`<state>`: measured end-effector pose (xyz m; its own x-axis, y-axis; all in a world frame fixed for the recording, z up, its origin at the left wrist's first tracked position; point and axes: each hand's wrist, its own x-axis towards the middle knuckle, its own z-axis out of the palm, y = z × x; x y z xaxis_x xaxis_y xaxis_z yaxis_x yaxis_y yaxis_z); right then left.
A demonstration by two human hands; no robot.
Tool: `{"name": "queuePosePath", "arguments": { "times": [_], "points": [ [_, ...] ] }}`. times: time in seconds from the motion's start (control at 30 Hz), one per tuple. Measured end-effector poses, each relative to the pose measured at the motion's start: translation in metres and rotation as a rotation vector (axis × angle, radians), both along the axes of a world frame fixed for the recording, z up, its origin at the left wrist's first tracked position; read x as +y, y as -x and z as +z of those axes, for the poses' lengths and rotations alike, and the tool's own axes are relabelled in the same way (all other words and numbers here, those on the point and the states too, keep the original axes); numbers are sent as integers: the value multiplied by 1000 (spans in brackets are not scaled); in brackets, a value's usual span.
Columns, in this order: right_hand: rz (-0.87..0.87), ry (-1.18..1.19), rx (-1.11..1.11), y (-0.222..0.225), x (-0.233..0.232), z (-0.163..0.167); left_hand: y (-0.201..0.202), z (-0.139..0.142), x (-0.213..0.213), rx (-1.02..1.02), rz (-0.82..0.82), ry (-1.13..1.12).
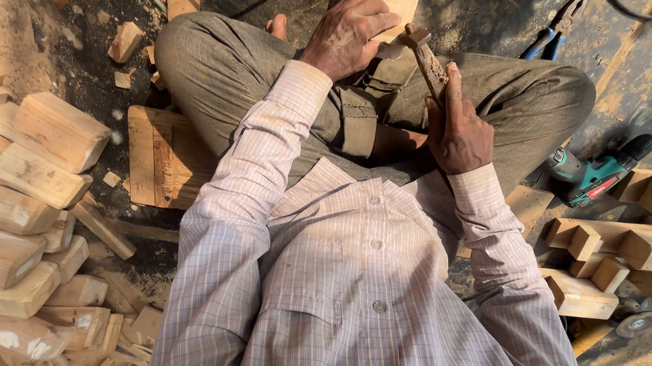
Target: The person sits cross-legged on the workshop floor assembling small wooden blocks. They apply a white adhesive to a block, fit pieces together, hammer wooden pegs into holes with a hand tool, pick up additional blocks from the pile, and set worked pieces aside.
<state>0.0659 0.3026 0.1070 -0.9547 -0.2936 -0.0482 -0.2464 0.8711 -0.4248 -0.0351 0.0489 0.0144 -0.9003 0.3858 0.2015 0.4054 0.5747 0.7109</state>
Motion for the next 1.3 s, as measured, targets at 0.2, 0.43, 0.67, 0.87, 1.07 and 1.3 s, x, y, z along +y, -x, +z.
{"name": "queuePosePath", "arguments": {
  "times": [0.2, 0.43, 0.67, 0.87, 1.07, 1.3],
  "points": [
    [42, 33, 88, 6, -1, 6, 4, 4, -3, 14, 16, 2],
    [21, 93, 131, 3, -9, 10, 3, 2, 0, 44, 9, 19],
    [13, 174, 286, 10, -6, 0, 6, -11, 3, 8, 27, 20],
    [-51, -67, -57, 16, -2, 5, 7, -14, 3, 49, 55, 52],
    [-99, 460, 127, 12, 14, -16, 3, 3, -13, -42, 8, 28],
    [-412, 795, -143, 7, 29, -53, -3, 6, -32, -166, 113, 4]
  ]
}}
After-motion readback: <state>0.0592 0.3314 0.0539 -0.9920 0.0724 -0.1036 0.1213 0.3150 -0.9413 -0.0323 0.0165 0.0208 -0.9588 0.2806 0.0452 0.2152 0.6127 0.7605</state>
